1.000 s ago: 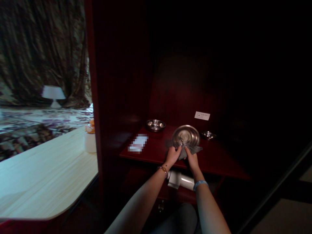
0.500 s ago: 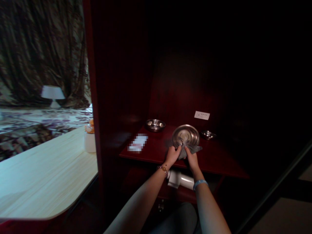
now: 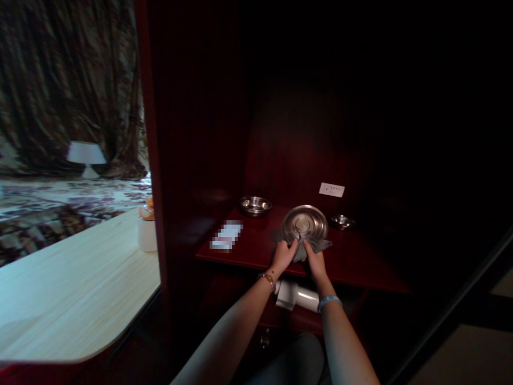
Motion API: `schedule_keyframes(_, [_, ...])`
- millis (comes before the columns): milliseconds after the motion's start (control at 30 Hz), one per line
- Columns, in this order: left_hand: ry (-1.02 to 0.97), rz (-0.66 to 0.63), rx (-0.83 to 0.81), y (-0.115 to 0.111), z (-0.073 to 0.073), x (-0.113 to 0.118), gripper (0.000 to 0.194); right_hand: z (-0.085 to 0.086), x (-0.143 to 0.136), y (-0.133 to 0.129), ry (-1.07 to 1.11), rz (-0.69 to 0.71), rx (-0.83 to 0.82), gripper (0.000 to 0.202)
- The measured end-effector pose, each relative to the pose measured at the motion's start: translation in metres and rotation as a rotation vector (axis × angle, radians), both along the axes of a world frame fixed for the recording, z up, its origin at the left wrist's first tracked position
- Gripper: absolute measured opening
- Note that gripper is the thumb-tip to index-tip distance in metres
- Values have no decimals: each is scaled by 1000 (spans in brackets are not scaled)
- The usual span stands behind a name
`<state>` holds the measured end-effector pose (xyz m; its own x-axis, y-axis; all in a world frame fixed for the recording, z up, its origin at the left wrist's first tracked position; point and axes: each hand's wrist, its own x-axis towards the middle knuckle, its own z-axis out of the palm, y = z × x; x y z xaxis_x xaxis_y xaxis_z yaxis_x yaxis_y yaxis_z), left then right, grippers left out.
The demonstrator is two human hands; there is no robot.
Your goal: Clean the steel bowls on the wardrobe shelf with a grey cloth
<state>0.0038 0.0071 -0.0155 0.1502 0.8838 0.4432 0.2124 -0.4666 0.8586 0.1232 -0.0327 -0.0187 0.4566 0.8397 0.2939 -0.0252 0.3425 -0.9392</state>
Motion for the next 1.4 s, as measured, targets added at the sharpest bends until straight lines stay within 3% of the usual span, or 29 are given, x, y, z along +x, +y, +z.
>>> schedule_keyframes(1400, [5, 23, -31, -3, 3, 0, 39, -3, 3, 4, 0, -6, 28, 57])
